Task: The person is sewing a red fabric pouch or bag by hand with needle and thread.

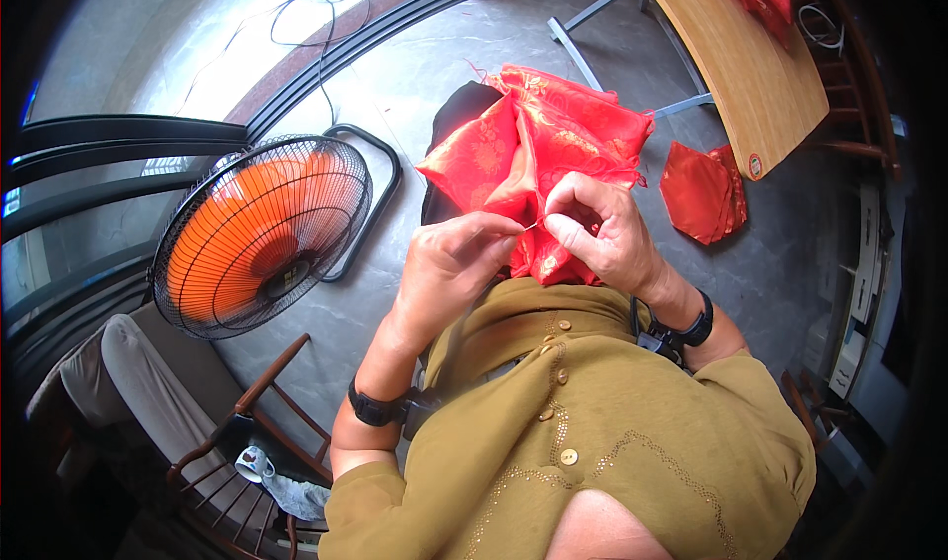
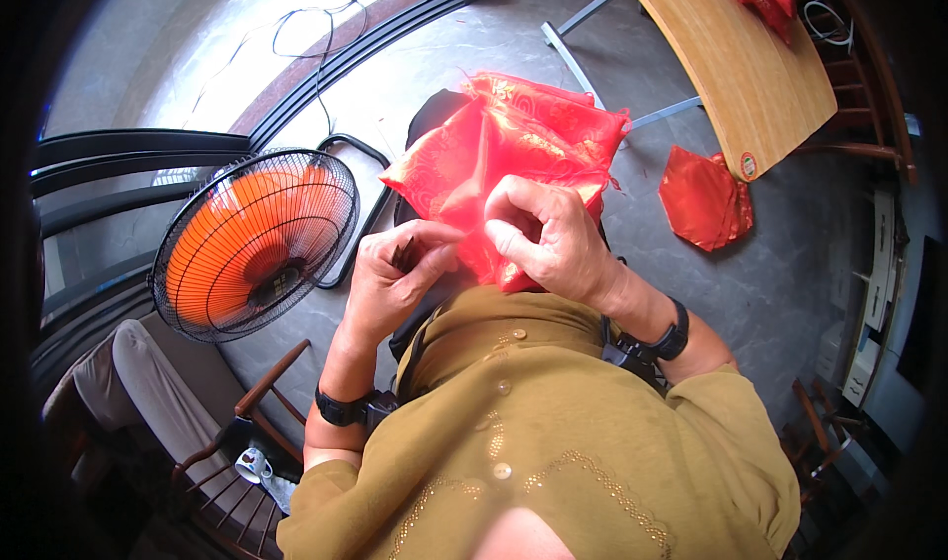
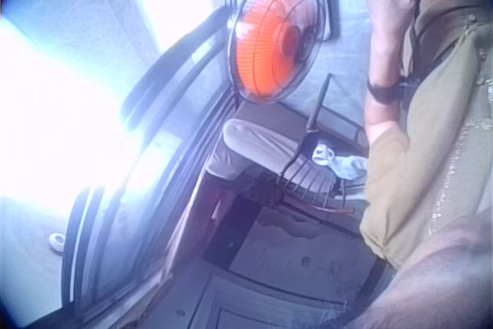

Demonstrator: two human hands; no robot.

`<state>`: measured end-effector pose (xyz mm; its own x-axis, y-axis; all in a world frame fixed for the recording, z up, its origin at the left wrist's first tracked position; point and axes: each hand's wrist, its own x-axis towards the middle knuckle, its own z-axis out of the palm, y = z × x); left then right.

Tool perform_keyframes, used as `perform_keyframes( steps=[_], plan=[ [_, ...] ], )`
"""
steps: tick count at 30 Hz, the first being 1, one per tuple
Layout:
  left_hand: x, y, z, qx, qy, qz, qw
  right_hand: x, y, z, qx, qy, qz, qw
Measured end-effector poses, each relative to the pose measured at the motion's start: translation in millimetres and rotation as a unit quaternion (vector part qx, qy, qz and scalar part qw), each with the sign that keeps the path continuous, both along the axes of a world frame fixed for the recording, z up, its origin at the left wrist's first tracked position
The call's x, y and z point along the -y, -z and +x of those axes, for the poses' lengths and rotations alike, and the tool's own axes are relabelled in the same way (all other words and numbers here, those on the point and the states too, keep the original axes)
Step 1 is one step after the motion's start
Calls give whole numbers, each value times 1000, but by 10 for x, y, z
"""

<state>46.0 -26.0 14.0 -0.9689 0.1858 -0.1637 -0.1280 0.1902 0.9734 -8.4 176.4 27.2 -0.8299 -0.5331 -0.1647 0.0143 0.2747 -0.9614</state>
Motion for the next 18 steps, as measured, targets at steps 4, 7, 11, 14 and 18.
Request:
perform_keyframes(
  steps=[4,7,11,14,18],
  plan=[
    [-28,-29,-16,-50,-6,-76,996,28,-50,1,-47,3,23,999],
    [-36,-77,-25,-68,3,-108,992,46,-39,2,-135,9,35,990],
    [-42,-61,-25,-76,-7,-97,992,56,-33,3,-195,12,37,980],
    [-47,-59,-25,-79,-7,-76,994,60,-36,8,-222,11,38,974],
    [-52,-68,-38,-52,-3,-71,996,57,-2,11,-263,20,26,964]
  ],
)
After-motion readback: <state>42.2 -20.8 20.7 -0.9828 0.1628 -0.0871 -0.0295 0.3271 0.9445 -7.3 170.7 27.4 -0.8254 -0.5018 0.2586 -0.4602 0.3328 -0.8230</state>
